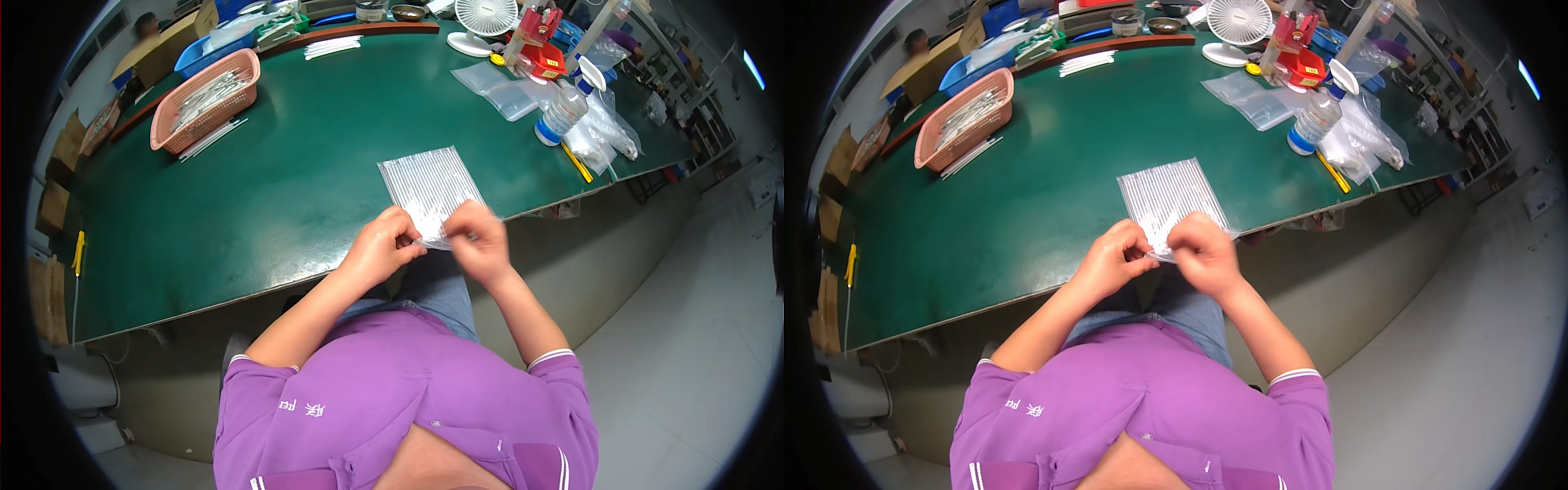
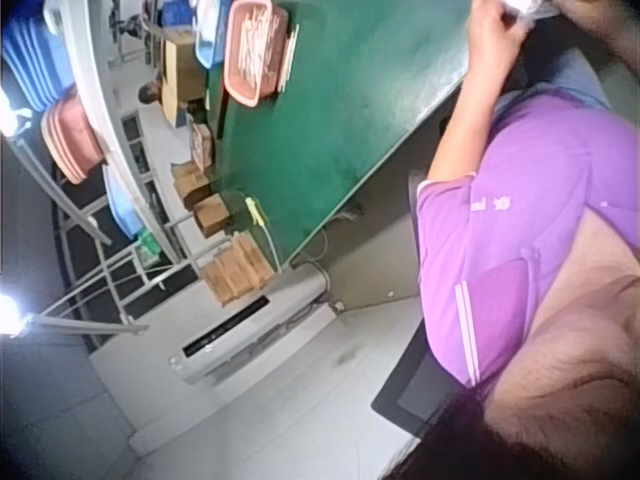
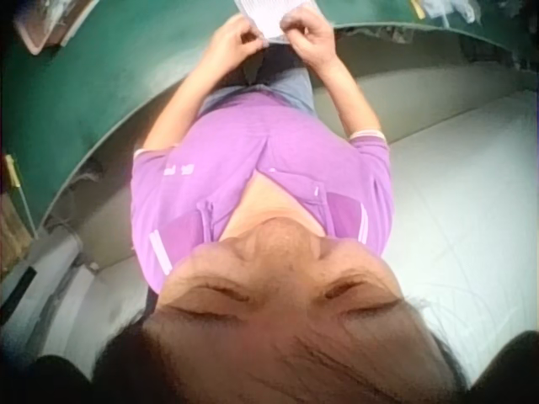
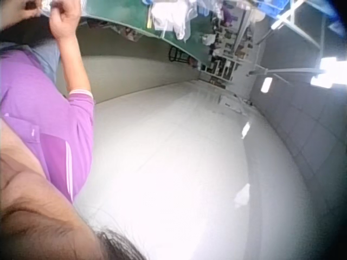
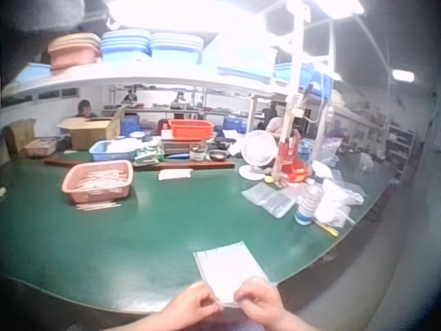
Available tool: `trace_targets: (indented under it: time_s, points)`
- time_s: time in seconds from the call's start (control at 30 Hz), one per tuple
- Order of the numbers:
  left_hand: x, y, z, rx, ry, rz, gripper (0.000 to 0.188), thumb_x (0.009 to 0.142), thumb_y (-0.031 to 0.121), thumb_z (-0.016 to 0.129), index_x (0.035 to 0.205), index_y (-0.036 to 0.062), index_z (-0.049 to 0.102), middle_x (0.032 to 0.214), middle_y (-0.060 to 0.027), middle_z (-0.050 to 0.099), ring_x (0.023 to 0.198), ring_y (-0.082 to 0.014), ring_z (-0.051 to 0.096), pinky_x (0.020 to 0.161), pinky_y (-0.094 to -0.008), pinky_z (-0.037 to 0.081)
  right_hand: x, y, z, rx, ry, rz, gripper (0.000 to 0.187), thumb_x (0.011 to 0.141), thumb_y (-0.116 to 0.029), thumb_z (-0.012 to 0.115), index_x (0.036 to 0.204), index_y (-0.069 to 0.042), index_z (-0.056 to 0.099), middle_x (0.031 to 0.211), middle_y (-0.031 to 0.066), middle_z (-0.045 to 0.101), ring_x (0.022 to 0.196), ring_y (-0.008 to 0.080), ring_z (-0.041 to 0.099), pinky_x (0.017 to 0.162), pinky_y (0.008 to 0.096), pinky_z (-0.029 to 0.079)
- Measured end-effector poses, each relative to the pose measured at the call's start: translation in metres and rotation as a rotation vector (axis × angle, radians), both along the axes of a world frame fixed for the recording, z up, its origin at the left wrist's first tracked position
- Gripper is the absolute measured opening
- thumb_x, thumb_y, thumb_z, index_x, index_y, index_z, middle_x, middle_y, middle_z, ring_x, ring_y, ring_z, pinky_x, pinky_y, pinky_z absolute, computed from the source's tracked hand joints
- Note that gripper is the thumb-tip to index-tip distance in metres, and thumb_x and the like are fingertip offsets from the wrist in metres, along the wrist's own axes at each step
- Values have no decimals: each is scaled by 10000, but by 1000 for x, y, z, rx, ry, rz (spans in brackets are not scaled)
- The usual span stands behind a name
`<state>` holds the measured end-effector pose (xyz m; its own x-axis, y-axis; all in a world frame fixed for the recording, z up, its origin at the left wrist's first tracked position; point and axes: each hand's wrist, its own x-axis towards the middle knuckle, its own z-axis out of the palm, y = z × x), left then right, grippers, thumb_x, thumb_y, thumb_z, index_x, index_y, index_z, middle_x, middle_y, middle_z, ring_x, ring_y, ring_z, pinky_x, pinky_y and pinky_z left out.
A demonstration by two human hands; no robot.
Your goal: The person arranges a bundle of thin white rods on a green workbench, aligns them, and places them into a clear plastic bag. They then seal the bag and place it on the table.
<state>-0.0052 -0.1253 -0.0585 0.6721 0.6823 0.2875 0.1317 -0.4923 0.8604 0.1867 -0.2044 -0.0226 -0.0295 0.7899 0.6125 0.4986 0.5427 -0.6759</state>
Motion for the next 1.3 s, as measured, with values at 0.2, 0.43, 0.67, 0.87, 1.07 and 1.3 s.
trace_targets:
  time_s: [0.2, 0.43, 0.67, 0.87, 1.07, 1.3]
  points:
    - [-1, -1, 1, -9, 5, 2, 227, 774, 39, 822, 867, 19, 616, 917, -57, 571, 745, -139, 589, 643, -288, 510, 2, -24, 37, -93, -190, -172, 192, 765, -68, 775, 931, -74, 676, 848, 50, 613, 778, 205, 605, 697, 334, 484]
    - [-3, -3, 12, -8, 9, -17, 176, 825, 63, 772, 884, 24, 611, 918, -57, 568, 728, -148, 579, 631, -290, 488, -18, -12, 6, -51, -516, -280, 166, 809, -204, 766, 904, -108, 670, 838, 43, 629, 848, 257, 616, 760, 405, 486]
    - [-1, 0, 18, 78, 6, -17, 122, 863, 90, 700, 852, 17, 603, 866, -88, 563, 716, -225, 601, 637, -344, 504, -10, -2, -4, -76, -468, -195, 158, 818, -151, 756, 906, -83, 645, 831, 56, 646, 802, 257, 637, 696, 386, 497]
    - [-1, 3, 8, 160, -87, -19, 94, 838, 23, 707, 813, 4, 619, 829, -72, 592, 684, -163, 572, 604, -297, 468, 38, -18, 17, -192, -595, -209, 262, 758, -207, 818, 959, -120, 675, 911, 17, 673, 898, 239, 646, 822, 396, 486]
    - [0, 4, 12, 51, -49, -5, 101, 833, 64, 717, 800, 6, 642, 842, -74, 609, 686, -177, 582, 608, -304, 472, 57, -30, 4, 183, -601, -332, 211, 750, -175, 795, 931, -161, 688, 986, -17, 658, 980, 214, 631, 864, 393, 469]
    - [22, 9, 44, 387, 187, -81, 139, 824, 125, 744, 792, 26, 651, 846, -63, 581, 744, -189, 604, 659, -337, 491, 32, -22, -21, 240, -632, -329, 170, 779, -187, 765, 921, -162, 674, 961, -30, 636, 949, 181, 616, 858, 368, 464]
